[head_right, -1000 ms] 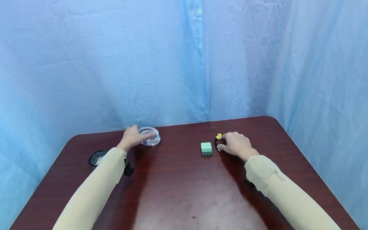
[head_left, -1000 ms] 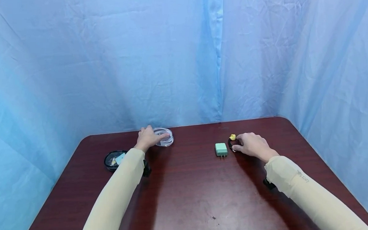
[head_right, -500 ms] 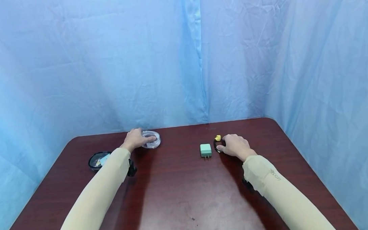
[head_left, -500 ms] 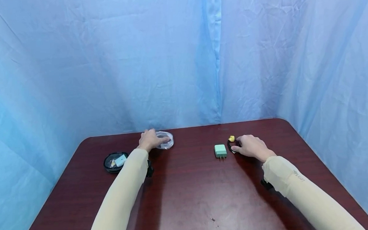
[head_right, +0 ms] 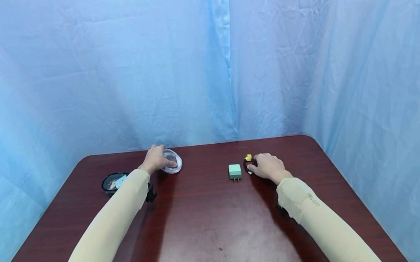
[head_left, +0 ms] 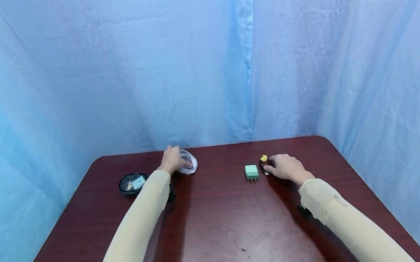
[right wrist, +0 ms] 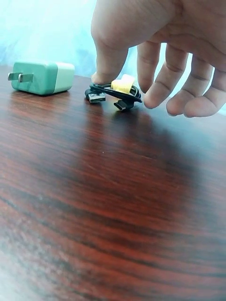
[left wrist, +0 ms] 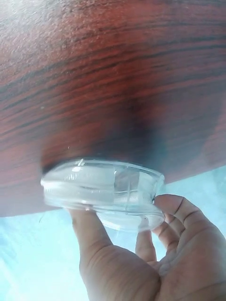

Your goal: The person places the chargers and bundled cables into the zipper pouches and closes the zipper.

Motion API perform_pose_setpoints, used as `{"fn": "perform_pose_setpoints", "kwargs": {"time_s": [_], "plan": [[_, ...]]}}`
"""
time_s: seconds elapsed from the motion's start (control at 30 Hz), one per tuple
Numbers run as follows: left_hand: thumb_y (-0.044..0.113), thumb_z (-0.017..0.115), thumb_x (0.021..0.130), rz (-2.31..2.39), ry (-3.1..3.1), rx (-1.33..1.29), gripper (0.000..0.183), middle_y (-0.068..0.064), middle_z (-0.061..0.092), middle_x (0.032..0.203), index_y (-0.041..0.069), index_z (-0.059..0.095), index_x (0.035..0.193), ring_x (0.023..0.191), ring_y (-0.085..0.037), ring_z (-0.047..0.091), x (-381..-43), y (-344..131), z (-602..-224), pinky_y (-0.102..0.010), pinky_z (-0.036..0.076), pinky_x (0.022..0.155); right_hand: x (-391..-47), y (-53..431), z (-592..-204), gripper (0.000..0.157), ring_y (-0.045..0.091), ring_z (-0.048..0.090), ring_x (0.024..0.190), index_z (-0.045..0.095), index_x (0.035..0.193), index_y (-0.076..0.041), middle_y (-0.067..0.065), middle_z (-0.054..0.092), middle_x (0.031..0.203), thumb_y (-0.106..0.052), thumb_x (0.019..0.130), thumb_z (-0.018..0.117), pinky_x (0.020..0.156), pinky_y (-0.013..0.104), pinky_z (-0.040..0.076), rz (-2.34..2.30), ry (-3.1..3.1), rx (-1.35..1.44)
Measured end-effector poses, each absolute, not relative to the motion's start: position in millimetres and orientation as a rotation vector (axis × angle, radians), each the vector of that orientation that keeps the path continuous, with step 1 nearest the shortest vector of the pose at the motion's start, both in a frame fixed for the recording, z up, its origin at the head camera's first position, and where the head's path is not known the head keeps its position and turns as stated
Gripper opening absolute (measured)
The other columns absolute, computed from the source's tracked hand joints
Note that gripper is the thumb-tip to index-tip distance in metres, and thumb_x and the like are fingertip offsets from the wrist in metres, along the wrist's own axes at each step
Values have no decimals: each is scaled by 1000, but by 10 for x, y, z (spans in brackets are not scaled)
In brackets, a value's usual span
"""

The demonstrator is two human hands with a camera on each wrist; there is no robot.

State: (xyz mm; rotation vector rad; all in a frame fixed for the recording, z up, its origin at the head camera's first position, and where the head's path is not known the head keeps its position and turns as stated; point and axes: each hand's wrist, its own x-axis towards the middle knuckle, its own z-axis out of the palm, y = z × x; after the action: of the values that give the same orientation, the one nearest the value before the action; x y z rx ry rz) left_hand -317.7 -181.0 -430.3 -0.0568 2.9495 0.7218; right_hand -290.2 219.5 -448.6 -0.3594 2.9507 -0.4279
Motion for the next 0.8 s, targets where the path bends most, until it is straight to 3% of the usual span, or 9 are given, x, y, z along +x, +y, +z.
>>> {"fn": "perform_pose_setpoints", "kwargs": {"time_s": [0.17, 0.33, 0.43, 0.5, 0.6, 0.8], "plan": [[20, 85, 81, 723, 2974, 66, 61, -22, 53, 133, -1, 61, 134, 127, -37, 45, -3248, -1829, -4266, -49, 42, 105, -2896, 2178, -4429, 43, 33, 67, 101, 66, 126, 3, 18, 70, 113, -30, 100, 66, 81, 55, 53, -512, 3015, -433], [8, 66, 92, 821, 2928, 194, 35, -18, 61, 129, 4, 68, 126, 117, -32, 55, -3229, -1794, -4141, -45, 50, 94, -2900, 2097, -4346, 38, 20, 64, 81, 66, 127, 2, 7, 70, 96, -25, 100, 65, 68, 43, 52, -611, 3019, -554], [6, 57, 96, 877, 2868, 256, 29, -16, 65, 119, 6, 70, 121, 105, -29, 59, -3179, -1750, -4056, -41, 53, 84, -2891, 2031, -4325, 36, 21, 65, 83, 66, 129, 0, 6, 70, 99, -21, 100, 65, 72, 43, 53, -668, 3030, -693], [7, 55, 98, 902, 2811, 320, 26, -14, 66, 114, 6, 70, 120, 101, -29, 62, -3150, -1729, -4019, -40, 52, 83, -2873, 1982, -4322, 37, 28, 67, 99, 65, 131, 0, 11, 71, 112, -21, 100, 65, 85, 50, 53, -685, 3037, -819], [10, 55, 102, 956, 2706, 418, 23, -12, 68, 112, 5, 69, 119, 99, -26, 63, -3094, -1698, -3983, -39, 52, 84, -2827, 1894, -4303, 41, 37, 57, 126, 63, 135, -1, 17, 64, 133, -23, 101, 66, 102, 56, 45, -681, 3030, -1012], [9, 56, 103, 1054, 2530, 539, 19, -10, 68, 110, 5, 69, 116, 99, -24, 62, -2992, -1620, -3984, -38, 55, 81, -2713, 1699, -4257, 49, 36, 38, 144, 58, 141, -2, 14, 55, 146, -26, 99, 68, 112, 59, 33, -648, 2912, -1329]]}}
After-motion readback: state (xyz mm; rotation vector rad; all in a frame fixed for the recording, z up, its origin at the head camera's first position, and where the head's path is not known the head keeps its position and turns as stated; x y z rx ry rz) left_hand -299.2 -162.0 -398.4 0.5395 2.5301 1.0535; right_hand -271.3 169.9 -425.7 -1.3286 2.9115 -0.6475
